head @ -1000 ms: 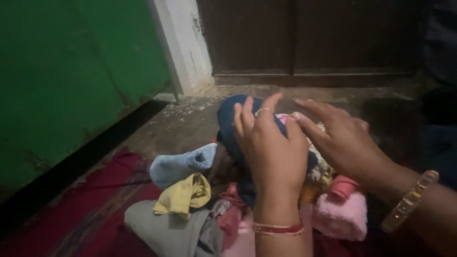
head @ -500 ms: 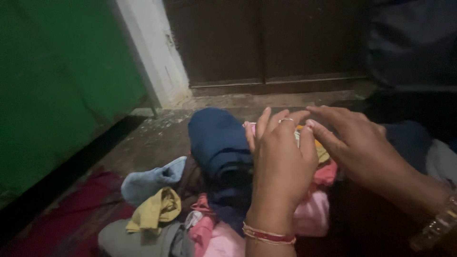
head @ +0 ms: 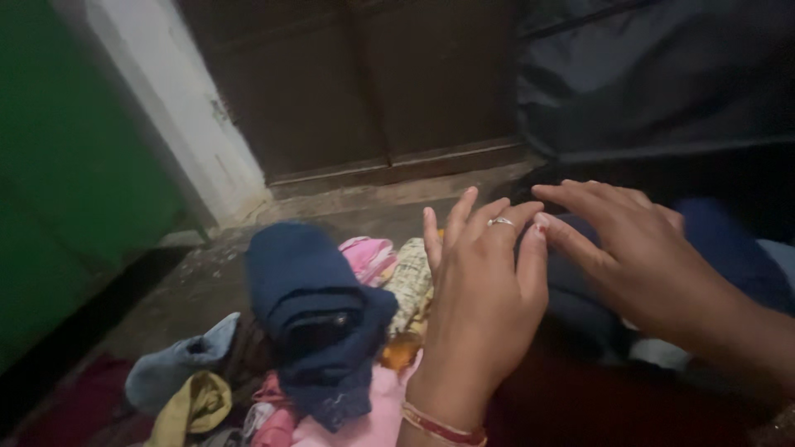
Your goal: The person folds various garments by hand and places them into an open suitcase. They handle shirts, pants, and other clothing items one at a time, folding each neatly before stacking them inside the suitcase.
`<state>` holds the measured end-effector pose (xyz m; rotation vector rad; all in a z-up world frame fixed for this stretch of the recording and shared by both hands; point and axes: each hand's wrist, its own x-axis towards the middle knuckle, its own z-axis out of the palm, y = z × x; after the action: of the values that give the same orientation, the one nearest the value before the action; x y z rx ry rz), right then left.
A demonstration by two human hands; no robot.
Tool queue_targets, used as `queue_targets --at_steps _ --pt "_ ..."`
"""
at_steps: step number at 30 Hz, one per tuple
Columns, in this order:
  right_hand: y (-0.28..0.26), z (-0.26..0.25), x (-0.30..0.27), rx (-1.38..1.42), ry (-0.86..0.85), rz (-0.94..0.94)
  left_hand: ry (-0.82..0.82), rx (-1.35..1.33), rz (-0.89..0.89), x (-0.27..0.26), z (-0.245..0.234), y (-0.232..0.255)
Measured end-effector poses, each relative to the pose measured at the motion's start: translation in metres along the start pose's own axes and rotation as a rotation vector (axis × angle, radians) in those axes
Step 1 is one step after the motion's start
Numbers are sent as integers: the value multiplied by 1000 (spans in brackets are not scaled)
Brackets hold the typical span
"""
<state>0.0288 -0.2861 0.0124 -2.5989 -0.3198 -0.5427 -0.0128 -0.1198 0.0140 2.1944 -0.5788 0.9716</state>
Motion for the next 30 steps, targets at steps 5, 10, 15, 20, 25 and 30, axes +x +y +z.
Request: queue_targets --at_steps 5,10,15,20,25,30 --pt "31 -27 -20 -14 17 43 -29 -37 68 3 16 33" --pt "70 -48 -34 -55 83 107 -126 -54 112 9 38 62" --pt "101 -70 -47 40 95 184 -153 -88 146 11 65 91" --pt "111 -80 -56 337 177 217 -243 -105 69 19 93 112" --pt "112 -90 -53 365 186 326 -294 -147 -21 27 110 128" --pt "110 -95 -56 395 145 366 -290 -159 -40 28 111 134"
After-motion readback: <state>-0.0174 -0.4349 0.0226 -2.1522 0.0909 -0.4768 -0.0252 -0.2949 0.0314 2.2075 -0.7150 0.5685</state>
